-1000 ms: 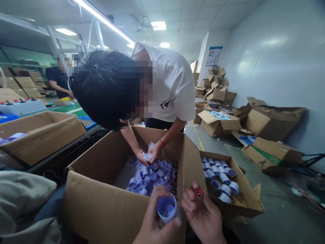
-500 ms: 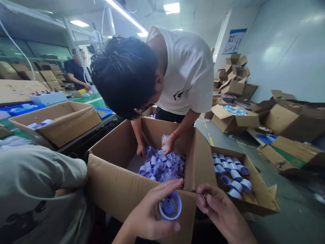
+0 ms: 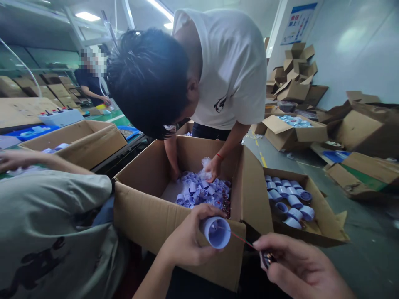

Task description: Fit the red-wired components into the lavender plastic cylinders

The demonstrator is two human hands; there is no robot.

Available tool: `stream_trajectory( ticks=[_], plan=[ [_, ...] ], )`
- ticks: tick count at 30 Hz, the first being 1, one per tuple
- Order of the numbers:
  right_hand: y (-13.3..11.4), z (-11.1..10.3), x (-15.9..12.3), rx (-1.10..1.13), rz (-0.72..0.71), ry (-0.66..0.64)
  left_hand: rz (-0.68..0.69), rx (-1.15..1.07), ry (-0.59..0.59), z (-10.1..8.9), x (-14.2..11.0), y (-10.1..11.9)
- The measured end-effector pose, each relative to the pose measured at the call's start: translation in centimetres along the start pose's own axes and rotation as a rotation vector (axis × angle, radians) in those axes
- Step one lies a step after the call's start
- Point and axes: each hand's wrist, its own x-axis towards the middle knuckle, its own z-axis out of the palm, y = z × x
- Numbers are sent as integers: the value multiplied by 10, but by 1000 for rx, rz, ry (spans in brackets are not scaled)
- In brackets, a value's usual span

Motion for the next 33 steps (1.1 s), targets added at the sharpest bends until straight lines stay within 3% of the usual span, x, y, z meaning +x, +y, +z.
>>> stream_trajectory(
  ticks=[4, 12, 18, 22, 26, 31, 33],
  plan=[
    [5, 3, 5, -121, -51, 36, 30, -109, -24, -3, 5, 2],
    [10, 8, 5, -205, -75, 36, -44, -142, -76, -5, 8, 1],
    [5, 14, 11, -290, -136, -37, -100, -118, -68, -1, 12, 4],
    [0, 18, 18, -341, -203, -114, -55, -40, -27, 1, 16, 6],
    [4, 26, 22, -437, -272, 65, 19, 87, -9, 4, 18, 7],
    [17, 41, 25, -627, -553, 288, 65, 112, -27, 15, 19, 9],
    [21, 44, 27, -699, -589, 371, 100, 103, -8, 19, 20, 9]
  ],
)
